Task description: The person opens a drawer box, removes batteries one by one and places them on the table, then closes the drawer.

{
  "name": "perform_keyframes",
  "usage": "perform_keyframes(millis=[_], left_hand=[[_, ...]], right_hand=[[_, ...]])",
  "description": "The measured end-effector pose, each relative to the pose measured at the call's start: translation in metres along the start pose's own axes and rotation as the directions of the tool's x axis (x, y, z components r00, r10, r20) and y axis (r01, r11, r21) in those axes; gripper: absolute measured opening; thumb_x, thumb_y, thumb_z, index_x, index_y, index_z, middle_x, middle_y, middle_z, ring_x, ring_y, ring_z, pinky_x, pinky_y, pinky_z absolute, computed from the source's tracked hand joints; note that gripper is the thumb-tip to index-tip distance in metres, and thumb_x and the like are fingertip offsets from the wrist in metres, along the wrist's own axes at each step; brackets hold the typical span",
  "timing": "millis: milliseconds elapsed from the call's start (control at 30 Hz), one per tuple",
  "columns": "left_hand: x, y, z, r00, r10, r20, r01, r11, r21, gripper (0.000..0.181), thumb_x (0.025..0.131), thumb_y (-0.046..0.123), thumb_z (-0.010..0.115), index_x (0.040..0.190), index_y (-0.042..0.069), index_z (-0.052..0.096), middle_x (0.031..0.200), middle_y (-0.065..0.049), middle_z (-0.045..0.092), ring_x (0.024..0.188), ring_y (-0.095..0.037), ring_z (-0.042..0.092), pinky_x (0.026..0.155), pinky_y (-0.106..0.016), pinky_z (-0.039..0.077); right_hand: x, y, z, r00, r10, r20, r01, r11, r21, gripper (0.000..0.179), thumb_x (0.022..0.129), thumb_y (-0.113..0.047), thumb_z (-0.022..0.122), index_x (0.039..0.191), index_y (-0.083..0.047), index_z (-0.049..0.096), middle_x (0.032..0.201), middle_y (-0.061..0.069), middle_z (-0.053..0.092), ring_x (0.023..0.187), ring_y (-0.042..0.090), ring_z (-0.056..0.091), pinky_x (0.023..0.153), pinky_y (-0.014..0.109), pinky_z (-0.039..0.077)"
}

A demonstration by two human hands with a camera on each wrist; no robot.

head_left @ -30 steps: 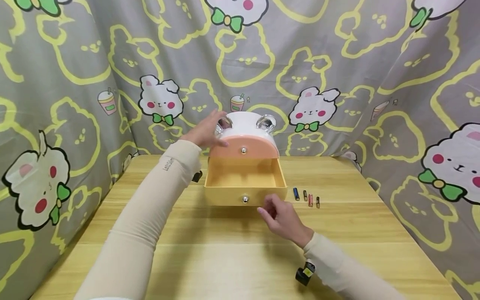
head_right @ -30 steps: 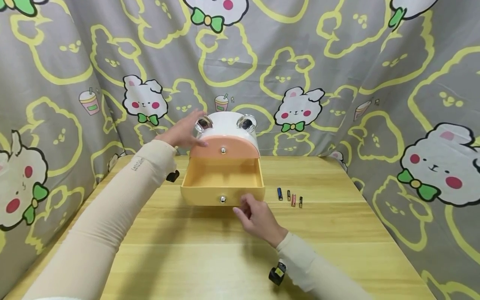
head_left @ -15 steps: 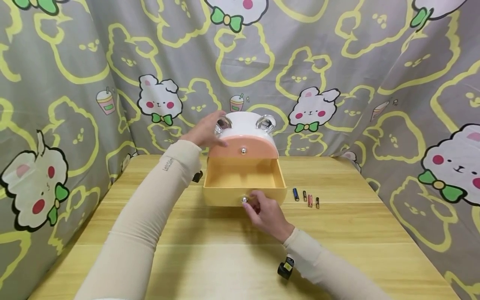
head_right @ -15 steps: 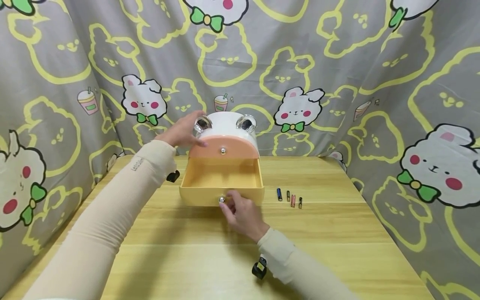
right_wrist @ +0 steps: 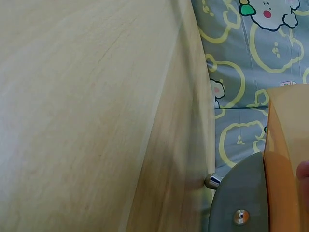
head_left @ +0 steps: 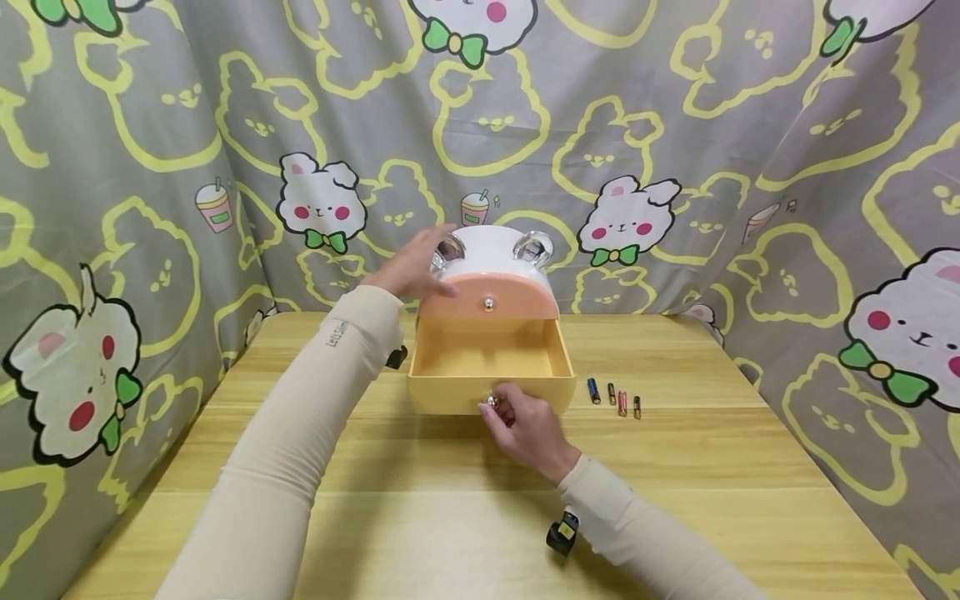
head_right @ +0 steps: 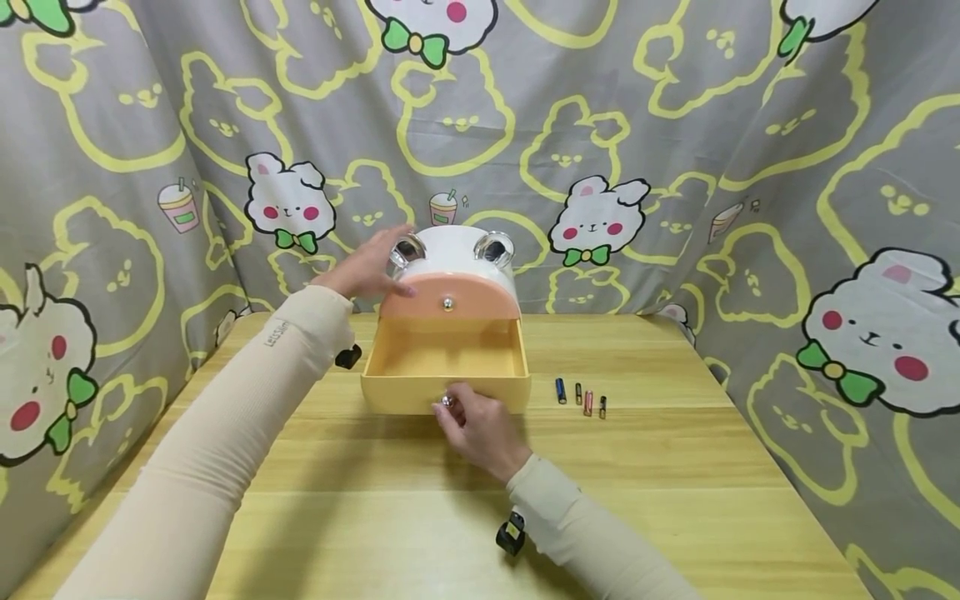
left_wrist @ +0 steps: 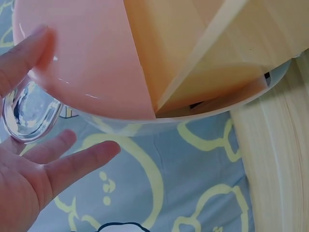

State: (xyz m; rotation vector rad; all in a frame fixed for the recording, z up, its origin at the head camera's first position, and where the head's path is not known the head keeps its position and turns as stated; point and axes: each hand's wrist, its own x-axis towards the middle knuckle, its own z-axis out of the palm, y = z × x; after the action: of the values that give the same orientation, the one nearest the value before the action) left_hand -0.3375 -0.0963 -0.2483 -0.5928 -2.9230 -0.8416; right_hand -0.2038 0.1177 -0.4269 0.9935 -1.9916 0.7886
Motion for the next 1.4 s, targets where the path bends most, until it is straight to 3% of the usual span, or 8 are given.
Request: perform_keyframes(millis=[433, 967, 1233, 1400], left_hand=[[-0.003, 0.007, 0.001, 0.999, -0.048, 0.021, 0.048, 0.999, -0.02, 0.102, 0.075, 0.015, 0.085, 0.153, 0.024, 0.021, 0.16, -0.009, 0.013, 0.141, -0.034, 0.023, 0.109, -0.055, 0.027], [-0.001, 0.011, 0.003, 0.999, -0.034, 0.029, 0.035, 0.999, -0.038, 0.103, 0.072, 0.008, 0.085, 0.151, 0.019, 0.02, 0.155, -0.02, 0.013, 0.134, -0.041, 0.032, 0.109, -0.051, 0.03], [-0.004, 0.012, 0.007, 0.995, -0.082, 0.048, 0.085, 0.995, -0.051, 0.102, 0.073, 0.005, 0.083, 0.151, 0.021, 0.018, 0.154, -0.02, 0.011, 0.133, -0.041, 0.033, 0.107, -0.052, 0.032], [-0.004, 0.012, 0.005, 0.997, -0.068, 0.04, 0.07, 0.995, -0.072, 0.103, 0.072, 0.002, 0.082, 0.15, 0.02, 0.018, 0.153, -0.02, 0.013, 0.13, -0.042, 0.036, 0.107, -0.051, 0.033]], right_hand=[[0.002, 0.007, 0.002, 0.998, 0.056, -0.029, -0.055, 0.998, 0.036, 0.021, 0.081, -0.005, 0.074, 0.091, -0.002, 0.056, 0.067, -0.001, 0.06, 0.054, 0.002, 0.054, 0.048, 0.012, 0.044], [0.014, 0.023, 0.014, 0.986, 0.169, 0.005, -0.169, 0.984, 0.051, 0.017, 0.087, -0.011, 0.072, 0.093, -0.005, 0.057, 0.069, -0.003, 0.06, 0.057, 0.003, 0.054, 0.05, 0.014, 0.045], [0.019, 0.033, 0.021, 0.97, 0.237, 0.054, -0.24, 0.97, 0.044, 0.017, 0.088, -0.013, 0.071, 0.093, -0.005, 0.057, 0.07, -0.002, 0.06, 0.057, 0.005, 0.054, 0.05, 0.017, 0.046], [0.029, 0.043, 0.021, 0.957, 0.276, 0.089, -0.28, 0.959, 0.042, 0.018, 0.09, -0.013, 0.07, 0.097, -0.005, 0.056, 0.073, -0.001, 0.061, 0.06, 0.007, 0.056, 0.054, 0.021, 0.048]])
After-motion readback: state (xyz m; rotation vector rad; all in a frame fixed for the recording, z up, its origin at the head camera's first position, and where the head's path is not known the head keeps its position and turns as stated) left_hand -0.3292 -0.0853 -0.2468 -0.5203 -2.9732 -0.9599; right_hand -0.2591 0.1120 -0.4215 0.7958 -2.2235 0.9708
